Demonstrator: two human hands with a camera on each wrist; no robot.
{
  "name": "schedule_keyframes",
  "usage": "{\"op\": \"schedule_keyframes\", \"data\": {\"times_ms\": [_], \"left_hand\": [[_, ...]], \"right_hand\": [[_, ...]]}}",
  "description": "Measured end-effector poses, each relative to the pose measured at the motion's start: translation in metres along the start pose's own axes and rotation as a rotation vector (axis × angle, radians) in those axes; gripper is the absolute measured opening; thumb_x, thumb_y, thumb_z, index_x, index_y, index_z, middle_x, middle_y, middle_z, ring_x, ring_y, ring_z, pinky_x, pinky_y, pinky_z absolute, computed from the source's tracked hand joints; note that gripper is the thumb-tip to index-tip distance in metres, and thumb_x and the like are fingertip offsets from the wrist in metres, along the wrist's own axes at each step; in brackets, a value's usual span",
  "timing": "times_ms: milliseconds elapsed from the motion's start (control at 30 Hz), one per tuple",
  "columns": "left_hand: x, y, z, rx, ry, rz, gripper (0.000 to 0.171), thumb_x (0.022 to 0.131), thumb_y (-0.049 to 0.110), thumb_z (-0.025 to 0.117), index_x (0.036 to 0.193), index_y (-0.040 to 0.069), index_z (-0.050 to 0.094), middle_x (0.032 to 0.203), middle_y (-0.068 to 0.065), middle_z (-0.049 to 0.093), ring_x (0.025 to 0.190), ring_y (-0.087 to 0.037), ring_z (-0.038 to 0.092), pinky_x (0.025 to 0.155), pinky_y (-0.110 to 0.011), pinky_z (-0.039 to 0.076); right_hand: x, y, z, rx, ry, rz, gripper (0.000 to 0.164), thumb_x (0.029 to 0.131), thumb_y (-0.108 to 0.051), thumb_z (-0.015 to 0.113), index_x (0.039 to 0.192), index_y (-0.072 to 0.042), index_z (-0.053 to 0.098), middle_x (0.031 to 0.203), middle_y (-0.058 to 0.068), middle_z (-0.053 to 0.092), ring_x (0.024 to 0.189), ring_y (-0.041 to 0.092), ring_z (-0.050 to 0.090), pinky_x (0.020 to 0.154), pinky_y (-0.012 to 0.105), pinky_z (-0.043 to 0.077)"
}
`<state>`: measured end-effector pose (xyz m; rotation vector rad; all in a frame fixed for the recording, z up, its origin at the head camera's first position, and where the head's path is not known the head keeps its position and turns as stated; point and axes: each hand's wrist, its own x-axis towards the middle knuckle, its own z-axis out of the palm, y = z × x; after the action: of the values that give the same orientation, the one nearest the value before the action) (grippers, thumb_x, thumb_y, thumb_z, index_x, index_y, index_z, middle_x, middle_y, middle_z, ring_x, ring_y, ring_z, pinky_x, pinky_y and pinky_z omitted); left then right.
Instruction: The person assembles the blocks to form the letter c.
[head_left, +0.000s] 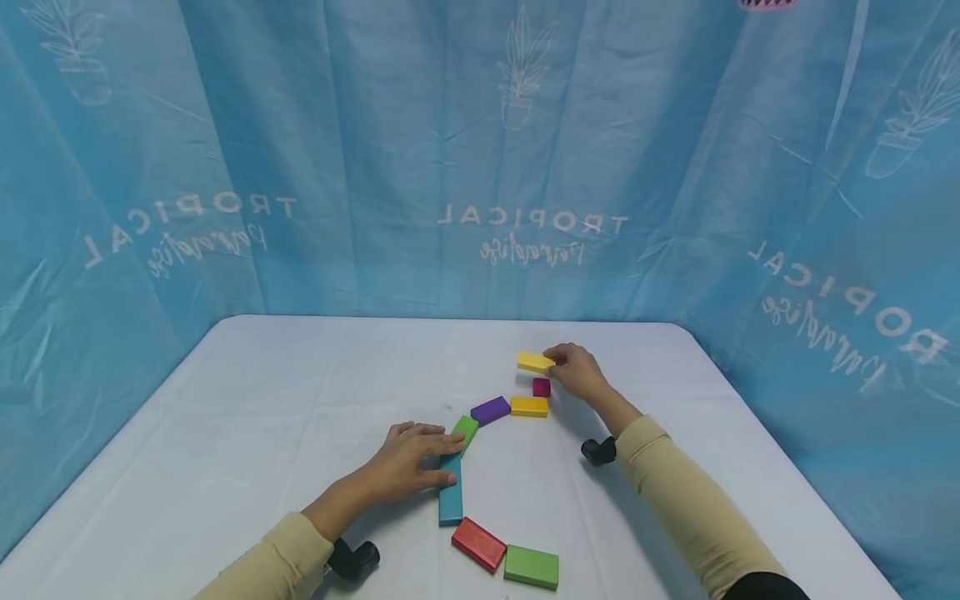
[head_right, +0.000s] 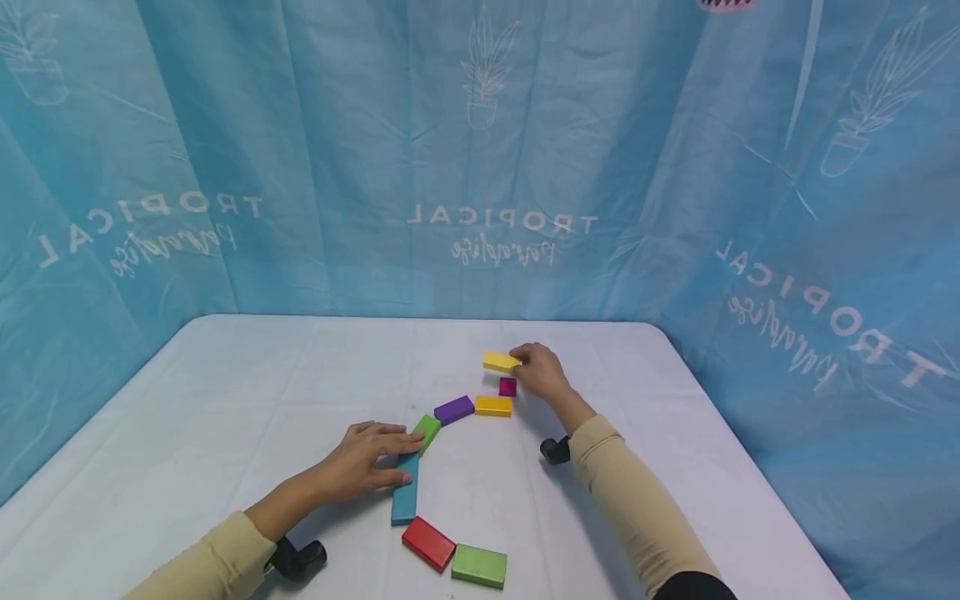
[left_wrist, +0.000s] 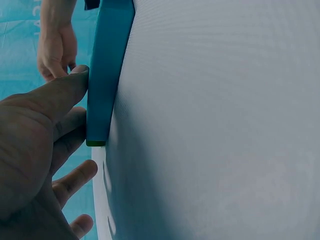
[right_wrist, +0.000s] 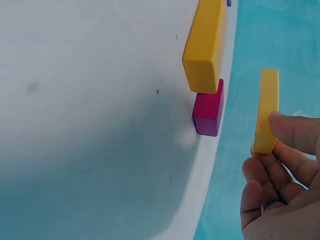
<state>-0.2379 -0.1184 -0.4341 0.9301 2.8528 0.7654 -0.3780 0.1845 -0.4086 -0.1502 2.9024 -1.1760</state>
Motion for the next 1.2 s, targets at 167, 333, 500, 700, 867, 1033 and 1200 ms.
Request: {"op": "schedule_keyframes", "data": {"times_ms": [167,333,500,700,867,1033,1200], "left_hand": [[0.000,0.001,0.000,-0.001,0.004,0.009,0.052,0.086,0.034,0.072,0.132,0.014,0.060,0.137,0.004,0.054,0.129,-0.029,0.042,0.103,-0.062,0.019],[-0.001,0.001,0.000,-0.012,0.004,0.013,0.052,0.086,0.034,0.072,0.133,0.013,0.060,0.138,0.004,0.053,0.130,-0.030,0.042,0.104,-0.062,0.018],[-0.002,0.002,0.000,-0.015,0.000,0.009,0.052,0.087,0.035,0.071,0.133,0.014,0.060,0.138,0.003,0.053,0.130,-0.031,0.041,0.103,-0.063,0.018],[-0.002,0.001,0.000,-0.005,0.006,0.005,0.052,0.086,0.034,0.072,0.132,0.014,0.060,0.138,0.004,0.054,0.129,-0.030,0.042,0.104,-0.062,0.018],[-0.002,0.001,0.001,-0.003,0.008,0.012,0.052,0.086,0.034,0.072,0.132,0.014,0.060,0.138,0.004,0.053,0.129,-0.030,0.042,0.104,-0.063,0.018],[-0.002,0.001,0.000,-0.012,0.005,0.014,0.052,0.086,0.034,0.072,0.132,0.013,0.060,0.138,0.003,0.054,0.129,-0.031,0.042,0.103,-0.063,0.018],[-0.002,0.001,0.000,-0.004,0.005,0.008,0.052,0.086,0.034,0.073,0.132,0.015,0.061,0.138,0.004,0.054,0.129,-0.030,0.042,0.104,-0.062,0.019]], "right_hand": [[-0.015,0.001,-0.008,0.003,0.005,-0.018,0.032,0.089,-0.007,0.065,0.121,-0.006,0.064,0.116,0.011,0.060,0.104,0.027,0.052,0.088,0.039,0.049],[-0.034,0.001,-0.012,0.015,-0.006,-0.038,0.031,0.089,-0.008,0.067,0.120,-0.008,0.064,0.115,0.009,0.059,0.104,0.026,0.052,0.086,0.039,0.050],[-0.057,0.003,-0.013,0.001,-0.009,-0.093,0.030,0.087,-0.008,0.069,0.117,-0.009,0.066,0.113,0.005,0.061,0.104,0.024,0.054,0.083,0.038,0.051],[-0.082,0.006,-0.013,0.024,-0.029,-0.139,0.029,0.085,-0.005,0.070,0.113,-0.010,0.068,0.108,0.002,0.063,0.100,0.023,0.054,0.082,0.036,0.050],[-0.101,0.012,-0.012,0.022,-0.036,-0.153,0.029,0.083,-0.001,0.070,0.111,-0.011,0.069,0.105,-0.001,0.064,0.099,0.023,0.055,0.080,0.035,0.048],[-0.118,0.019,-0.012,0.019,-0.050,-0.165,0.029,0.083,0.001,0.070,0.108,-0.012,0.070,0.103,-0.004,0.064,0.097,0.021,0.055,0.078,0.034,0.047],[-0.137,0.025,-0.013,0.028,-0.093,-0.206,0.030,0.082,0.002,0.069,0.107,-0.013,0.069,0.103,-0.006,0.064,0.097,0.019,0.054,0.079,0.037,0.044]]}}
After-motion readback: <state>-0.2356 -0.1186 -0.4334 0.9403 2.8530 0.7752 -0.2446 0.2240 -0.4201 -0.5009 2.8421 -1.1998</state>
